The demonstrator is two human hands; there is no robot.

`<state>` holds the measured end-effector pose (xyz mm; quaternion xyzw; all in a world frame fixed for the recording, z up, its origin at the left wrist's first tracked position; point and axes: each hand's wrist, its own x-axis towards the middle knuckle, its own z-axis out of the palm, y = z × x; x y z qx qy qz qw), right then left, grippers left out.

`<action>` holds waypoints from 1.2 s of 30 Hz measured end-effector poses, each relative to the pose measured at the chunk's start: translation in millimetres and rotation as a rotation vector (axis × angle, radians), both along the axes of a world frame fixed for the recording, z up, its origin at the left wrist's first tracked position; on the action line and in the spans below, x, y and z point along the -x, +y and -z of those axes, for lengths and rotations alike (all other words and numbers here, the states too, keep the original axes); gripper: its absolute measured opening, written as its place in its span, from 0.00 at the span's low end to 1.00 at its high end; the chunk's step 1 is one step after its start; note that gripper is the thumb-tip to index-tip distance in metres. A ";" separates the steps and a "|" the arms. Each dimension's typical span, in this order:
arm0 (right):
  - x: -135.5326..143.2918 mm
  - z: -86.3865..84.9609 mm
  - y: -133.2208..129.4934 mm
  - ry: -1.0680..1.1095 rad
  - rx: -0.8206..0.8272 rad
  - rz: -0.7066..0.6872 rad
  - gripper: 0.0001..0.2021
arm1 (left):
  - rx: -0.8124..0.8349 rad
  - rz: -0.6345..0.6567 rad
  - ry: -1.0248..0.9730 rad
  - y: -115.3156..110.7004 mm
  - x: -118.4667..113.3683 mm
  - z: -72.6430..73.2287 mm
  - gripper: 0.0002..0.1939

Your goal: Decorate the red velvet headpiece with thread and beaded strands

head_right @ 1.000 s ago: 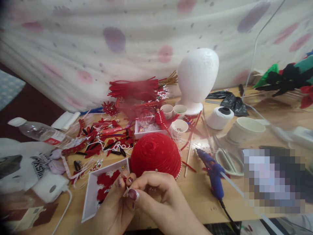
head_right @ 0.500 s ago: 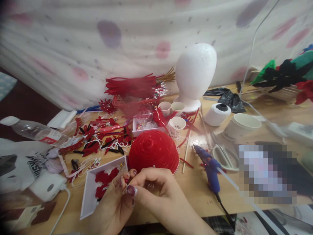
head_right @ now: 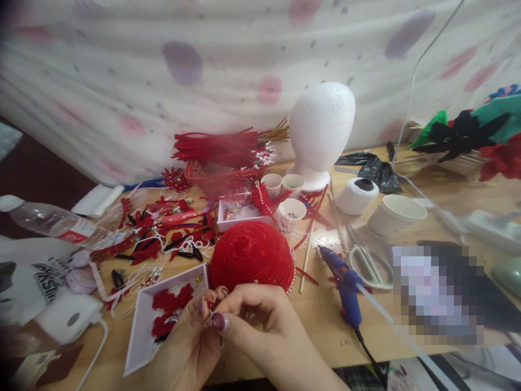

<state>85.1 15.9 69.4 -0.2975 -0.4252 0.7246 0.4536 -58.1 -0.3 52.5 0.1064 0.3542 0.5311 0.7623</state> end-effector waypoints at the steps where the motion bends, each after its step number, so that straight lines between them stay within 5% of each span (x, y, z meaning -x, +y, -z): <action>1: 0.0 0.3 -0.5 -0.013 -0.004 0.003 0.09 | 0.003 -0.005 -0.004 -0.3 -0.1 -0.1 0.12; 17: 2.2 2.0 -2.6 -0.084 -0.063 0.025 0.13 | 0.008 -0.012 0.002 -4.0 3.2 -0.5 0.11; 26: -8.9 -3.3 -4.6 -0.354 -0.383 0.102 0.10 | 0.033 -0.001 0.035 -3.9 3.6 -6.1 0.10; 36: -8.3 -3.5 -5.8 -0.434 -0.450 0.173 0.12 | -0.019 -0.025 0.123 1.1 -0.1 -0.9 0.12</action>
